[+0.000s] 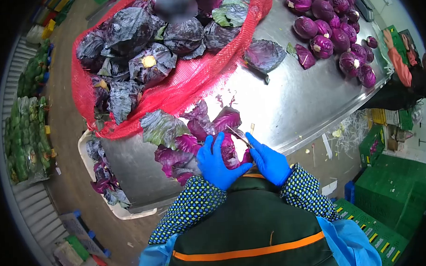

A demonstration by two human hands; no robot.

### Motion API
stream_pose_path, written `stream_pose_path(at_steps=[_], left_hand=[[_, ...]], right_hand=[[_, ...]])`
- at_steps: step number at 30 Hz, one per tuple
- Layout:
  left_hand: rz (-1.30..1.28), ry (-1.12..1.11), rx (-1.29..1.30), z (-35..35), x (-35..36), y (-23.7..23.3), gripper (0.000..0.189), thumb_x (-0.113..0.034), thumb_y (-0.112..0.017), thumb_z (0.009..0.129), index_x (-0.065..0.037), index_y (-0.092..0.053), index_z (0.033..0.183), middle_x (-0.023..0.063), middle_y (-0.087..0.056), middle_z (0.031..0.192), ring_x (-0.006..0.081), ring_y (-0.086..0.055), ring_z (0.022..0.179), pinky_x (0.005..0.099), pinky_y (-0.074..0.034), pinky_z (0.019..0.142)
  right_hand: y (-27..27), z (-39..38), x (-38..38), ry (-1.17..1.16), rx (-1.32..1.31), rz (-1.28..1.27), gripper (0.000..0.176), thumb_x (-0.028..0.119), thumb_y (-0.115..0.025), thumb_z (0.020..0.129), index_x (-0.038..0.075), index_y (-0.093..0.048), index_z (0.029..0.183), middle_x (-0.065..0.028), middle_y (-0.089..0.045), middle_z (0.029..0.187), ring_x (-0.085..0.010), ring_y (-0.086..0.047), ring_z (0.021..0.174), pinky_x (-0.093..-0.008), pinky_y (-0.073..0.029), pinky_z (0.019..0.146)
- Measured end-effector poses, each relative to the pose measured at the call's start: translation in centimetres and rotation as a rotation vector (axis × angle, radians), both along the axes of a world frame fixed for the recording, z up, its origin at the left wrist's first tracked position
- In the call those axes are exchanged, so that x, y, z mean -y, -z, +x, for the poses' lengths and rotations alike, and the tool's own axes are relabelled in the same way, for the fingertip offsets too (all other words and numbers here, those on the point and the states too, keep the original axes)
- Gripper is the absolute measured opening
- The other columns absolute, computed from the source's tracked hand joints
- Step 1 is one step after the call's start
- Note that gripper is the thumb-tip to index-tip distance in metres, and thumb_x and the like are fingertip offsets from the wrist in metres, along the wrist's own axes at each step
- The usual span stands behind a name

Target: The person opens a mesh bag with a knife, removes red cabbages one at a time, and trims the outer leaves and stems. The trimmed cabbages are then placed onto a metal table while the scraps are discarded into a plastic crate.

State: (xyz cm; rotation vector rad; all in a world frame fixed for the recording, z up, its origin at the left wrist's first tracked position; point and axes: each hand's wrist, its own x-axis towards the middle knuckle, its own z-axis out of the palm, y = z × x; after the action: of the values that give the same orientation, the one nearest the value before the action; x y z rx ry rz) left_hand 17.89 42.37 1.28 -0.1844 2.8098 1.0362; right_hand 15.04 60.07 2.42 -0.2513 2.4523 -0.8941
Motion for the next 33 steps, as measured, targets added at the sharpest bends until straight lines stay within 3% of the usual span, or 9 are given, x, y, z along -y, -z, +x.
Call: stream_pose_path(at_steps=[6,10,12,16,18,20,22,26,33], left_hand=[[0.037,-0.021,-0.008,0.0,-0.2,0.5,0.104,-0.053,-0.079,0.053,-0.01,-0.032,0.135,0.0262,-0.031,0.134,0.0412,-0.031,0.12,0.0529,-0.026,0.099],[0.019,0.012,-0.117,1.5,0.4,1.3,0.101,-0.052,-0.079,0.053,-0.012,-0.033,0.134,0.0249,-0.031,0.134,0.0437,-0.033,0.116,0.0548,-0.029,0.095],[0.155,-0.056,-0.115,0.8,0.9,1.6,0.1,-0.049,-0.08,0.053,-0.012,-0.034,0.133,0.0251,-0.03,0.135,0.0433,-0.032,0.119,0.055,-0.028,0.098],[0.497,0.083,-0.222,2.1,4.3,1.1,0.095,-0.034,-0.083,0.057,-0.004,-0.033,0.132,0.0222,-0.034,0.135,0.0385,-0.035,0.121,0.0466,-0.028,0.101],[0.104,0.196,-0.175,1.8,4.1,0.1,0.093,-0.028,-0.082,0.062,-0.004,-0.03,0.136,0.0156,-0.034,0.137,0.0312,-0.037,0.121,0.0412,-0.031,0.101],[0.223,0.025,-0.181,2.2,3.2,1.7,0.094,-0.028,-0.083,0.06,-0.006,-0.031,0.136,0.0158,-0.038,0.129,0.0303,-0.038,0.118,0.0392,-0.035,0.097],[0.3,-0.036,-0.154,2.4,3.5,2.6,0.096,-0.029,-0.084,0.058,-0.006,-0.033,0.135,0.0153,-0.04,0.123,0.0291,-0.04,0.115,0.0382,-0.037,0.095],[0.382,0.091,0.046,-0.4,6.0,2.0,0.098,-0.033,-0.086,0.052,-0.006,-0.036,0.132,0.0179,-0.042,0.116,0.0342,-0.042,0.11,0.0428,-0.035,0.096],[0.439,0.418,0.17,-4.8,8.2,0.6,0.081,-0.024,-0.084,0.06,-0.01,-0.044,0.129,0.0098,-0.046,0.105,0.0199,-0.051,0.095,0.0316,-0.045,0.083]], right_hand=[[4.2,-0.9,-0.8,0.18,0.07,-0.205,0.046,0.037,-0.04,0.094,0.015,-0.039,0.135,-0.024,-0.06,0.094,-0.0387,-0.06,0.085,-0.0419,-0.045,0.081],[5.8,-2.1,-1.1,0.278,0.313,-0.429,0.041,0.034,-0.047,0.092,0.004,-0.051,0.119,-0.0141,-0.062,0.078,-0.0235,-0.062,0.073,-0.0352,-0.048,0.072],[3.4,-2.6,0.9,0.642,0.608,-0.46,0.037,0.032,-0.056,0.088,0.001,-0.056,0.108,-0.0091,-0.062,0.075,-0.0155,-0.059,0.068,-0.0312,-0.047,0.067],[3.2,-5.7,2.8,0.24,0.052,-0.548,0.023,0.025,-0.063,0.082,0.004,-0.056,0.09,-0.005,-0.057,0.068,-0.0098,-0.052,0.053,-0.0235,-0.042,0.048],[1.4,-9.1,4.6,0.624,0.272,-0.678,0.021,0.022,-0.063,0.082,0.003,-0.056,0.09,-0.0052,-0.056,0.067,-0.0096,-0.053,0.055,-0.0224,-0.044,0.048],[0.8,-12.9,2.8,0.719,0.247,-0.627,0.022,0.021,-0.061,0.084,0.003,-0.055,0.095,-0.0045,-0.055,0.067,-0.0107,-0.055,0.061,-0.0242,-0.047,0.057],[-0.2,-11.2,1.6,0.542,0.284,-0.609,0.052,0.024,-0.064,0.083,0.002,-0.042,0.125,-0.0094,-0.059,0.087,-0.0155,-0.059,0.079,-0.0294,-0.05,0.073],[1.5,-5.1,1.5,0.062,0.173,-0.469,0.063,0.028,-0.073,0.076,0.006,-0.046,0.129,-0.0174,-0.048,0.128,-0.0269,-0.046,0.119,-0.0371,-0.035,0.1],[-0.2,-7.1,0.3,-0.256,0.079,-0.356,0.054,0.029,-0.071,0.076,0.008,-0.053,0.122,-0.0165,-0.052,0.125,-0.0279,-0.055,0.11,-0.0348,-0.043,0.094]])
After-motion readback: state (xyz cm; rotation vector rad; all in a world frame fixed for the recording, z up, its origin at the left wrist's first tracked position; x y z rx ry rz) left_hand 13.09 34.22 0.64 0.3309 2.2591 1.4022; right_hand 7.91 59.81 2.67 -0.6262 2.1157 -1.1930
